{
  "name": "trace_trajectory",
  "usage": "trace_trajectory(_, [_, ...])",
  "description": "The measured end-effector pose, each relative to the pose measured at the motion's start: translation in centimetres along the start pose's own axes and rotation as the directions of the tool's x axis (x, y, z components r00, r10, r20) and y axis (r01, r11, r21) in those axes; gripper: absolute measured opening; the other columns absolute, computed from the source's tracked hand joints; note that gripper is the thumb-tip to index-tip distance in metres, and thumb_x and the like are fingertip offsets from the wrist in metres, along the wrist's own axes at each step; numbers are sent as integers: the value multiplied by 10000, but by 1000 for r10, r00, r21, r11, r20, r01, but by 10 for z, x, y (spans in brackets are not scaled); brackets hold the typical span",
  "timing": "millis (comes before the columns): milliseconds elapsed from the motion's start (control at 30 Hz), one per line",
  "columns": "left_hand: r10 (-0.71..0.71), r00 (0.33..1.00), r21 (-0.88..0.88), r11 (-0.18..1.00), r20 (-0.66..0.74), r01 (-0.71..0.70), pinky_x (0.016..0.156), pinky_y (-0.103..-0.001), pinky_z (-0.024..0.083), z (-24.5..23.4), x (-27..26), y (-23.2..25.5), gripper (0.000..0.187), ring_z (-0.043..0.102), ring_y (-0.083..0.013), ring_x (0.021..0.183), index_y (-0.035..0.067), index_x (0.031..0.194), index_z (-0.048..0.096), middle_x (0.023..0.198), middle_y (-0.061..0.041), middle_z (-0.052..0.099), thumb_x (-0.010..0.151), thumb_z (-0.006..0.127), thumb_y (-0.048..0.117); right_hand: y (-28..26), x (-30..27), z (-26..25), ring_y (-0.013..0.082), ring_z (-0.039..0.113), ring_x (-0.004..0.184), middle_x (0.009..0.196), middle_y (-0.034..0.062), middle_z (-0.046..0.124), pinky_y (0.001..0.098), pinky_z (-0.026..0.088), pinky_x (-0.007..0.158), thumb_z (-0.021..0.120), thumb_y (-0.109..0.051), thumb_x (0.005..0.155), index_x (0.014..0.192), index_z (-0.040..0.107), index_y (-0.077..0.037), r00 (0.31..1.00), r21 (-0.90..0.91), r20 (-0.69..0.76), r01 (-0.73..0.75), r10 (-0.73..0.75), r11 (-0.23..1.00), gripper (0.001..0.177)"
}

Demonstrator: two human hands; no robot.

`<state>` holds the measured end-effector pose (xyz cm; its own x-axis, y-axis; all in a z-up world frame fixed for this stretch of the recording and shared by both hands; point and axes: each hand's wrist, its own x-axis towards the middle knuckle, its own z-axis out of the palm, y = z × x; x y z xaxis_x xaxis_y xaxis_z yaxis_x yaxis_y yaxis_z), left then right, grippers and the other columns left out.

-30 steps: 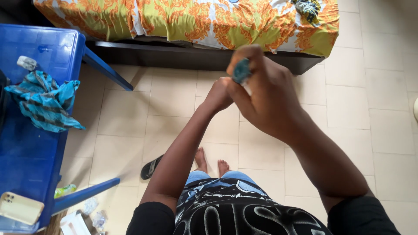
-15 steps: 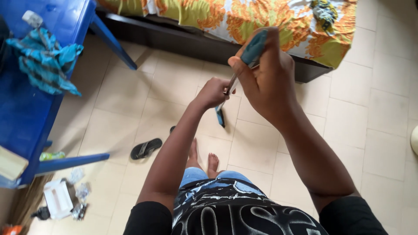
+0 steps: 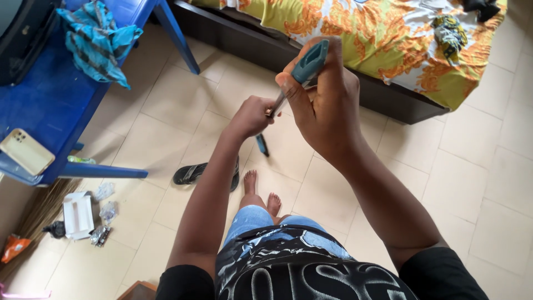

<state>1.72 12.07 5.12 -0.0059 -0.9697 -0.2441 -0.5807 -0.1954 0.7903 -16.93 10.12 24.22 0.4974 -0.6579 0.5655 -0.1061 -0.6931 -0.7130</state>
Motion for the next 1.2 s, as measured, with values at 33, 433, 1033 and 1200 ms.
trace_trajectory(33, [-4,1000,-1,1000,-9,4,734,-366,571,-3,-3,0,209,737,-225,779,57,947,760,835,-131,760,761,701,-18,2,-1,2,135,754,821,973,83,709,236,609,706,683,-59,1148,1220,397,-20,1000,6,6,6,-6,1000,297])
trace_trajectory(433, [-31,992,125,991,-124,46,728,-421,545,-31,-25,4,294,713,-292,742,104,1040,763,821,-160,736,777,705,-14,-6,8,-1,123,703,936,1049,103,693,245,610,793,677,-44,1194,1298,413,-29,997,167,50,47,-57,985,284])
trace_trajectory(1033, [83,993,45,996,-79,-80,704,-407,555,-25,28,-58,95,713,-321,753,21,880,735,831,-172,738,788,712,24,-15,58,63,238,726,787,912,87,639,348,575,704,750,-67,1062,1184,487,-40,989,-98,118,103,-91,990,291])
trace_trajectory(1200, [111,990,64,992,-90,-105,686,-434,532,-57,31,-83,142,677,-365,751,2,893,693,813,-196,702,765,734,46,-2,76,91,210,707,763,946,80,632,309,584,695,733,-72,1084,1205,487,-27,991,-48,117,74,-68,996,278])
